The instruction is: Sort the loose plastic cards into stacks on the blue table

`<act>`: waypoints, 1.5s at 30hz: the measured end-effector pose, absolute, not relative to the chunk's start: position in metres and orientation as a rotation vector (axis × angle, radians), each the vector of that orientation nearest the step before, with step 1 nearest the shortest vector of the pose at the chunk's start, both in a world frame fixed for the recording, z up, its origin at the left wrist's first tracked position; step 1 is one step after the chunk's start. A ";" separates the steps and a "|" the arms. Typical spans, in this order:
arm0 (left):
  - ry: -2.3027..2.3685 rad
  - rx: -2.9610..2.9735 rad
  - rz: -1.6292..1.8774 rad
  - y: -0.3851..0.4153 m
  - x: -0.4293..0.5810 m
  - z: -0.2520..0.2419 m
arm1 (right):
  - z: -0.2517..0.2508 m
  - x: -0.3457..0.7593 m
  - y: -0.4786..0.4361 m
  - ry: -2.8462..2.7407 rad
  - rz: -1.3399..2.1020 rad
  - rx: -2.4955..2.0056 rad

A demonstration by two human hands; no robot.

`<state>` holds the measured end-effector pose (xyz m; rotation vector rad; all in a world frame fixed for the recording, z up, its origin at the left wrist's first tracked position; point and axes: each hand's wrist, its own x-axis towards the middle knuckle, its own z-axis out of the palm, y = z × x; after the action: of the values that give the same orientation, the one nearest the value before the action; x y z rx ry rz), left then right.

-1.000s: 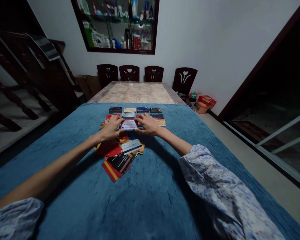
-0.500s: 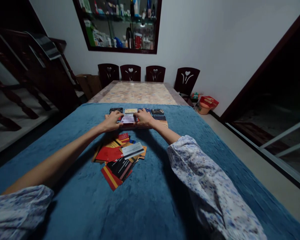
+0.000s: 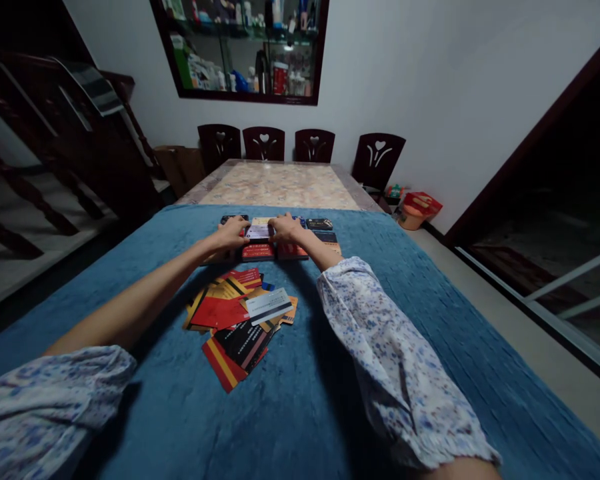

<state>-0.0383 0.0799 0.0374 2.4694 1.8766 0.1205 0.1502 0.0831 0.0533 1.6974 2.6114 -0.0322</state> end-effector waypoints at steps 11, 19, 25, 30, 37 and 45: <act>1.848 2.527 -0.006 0.106 -0.036 0.030 | 0.049 0.145 0.105 2.507 -0.059 1.717; 1.800 2.581 -0.041 0.121 -0.037 0.023 | 0.048 0.139 0.110 2.464 -0.070 1.715; 1.757 2.598 -0.052 0.120 -0.038 0.025 | 0.052 0.139 0.116 2.461 -0.188 1.653; 1.734 2.601 -0.051 0.120 -0.037 0.025 | 0.049 0.137 0.122 2.458 -0.181 1.650; 1.818 2.541 -0.101 0.116 -0.035 0.024 | 0.046 0.135 0.123 2.478 -0.200 1.648; 1.810 2.517 -0.071 0.113 -0.036 0.022 | 0.044 0.134 0.126 2.461 -0.120 1.642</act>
<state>-0.0360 0.1134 0.0216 2.5174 1.8104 -0.0708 0.1336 0.1263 0.0442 1.6425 2.4606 -0.1202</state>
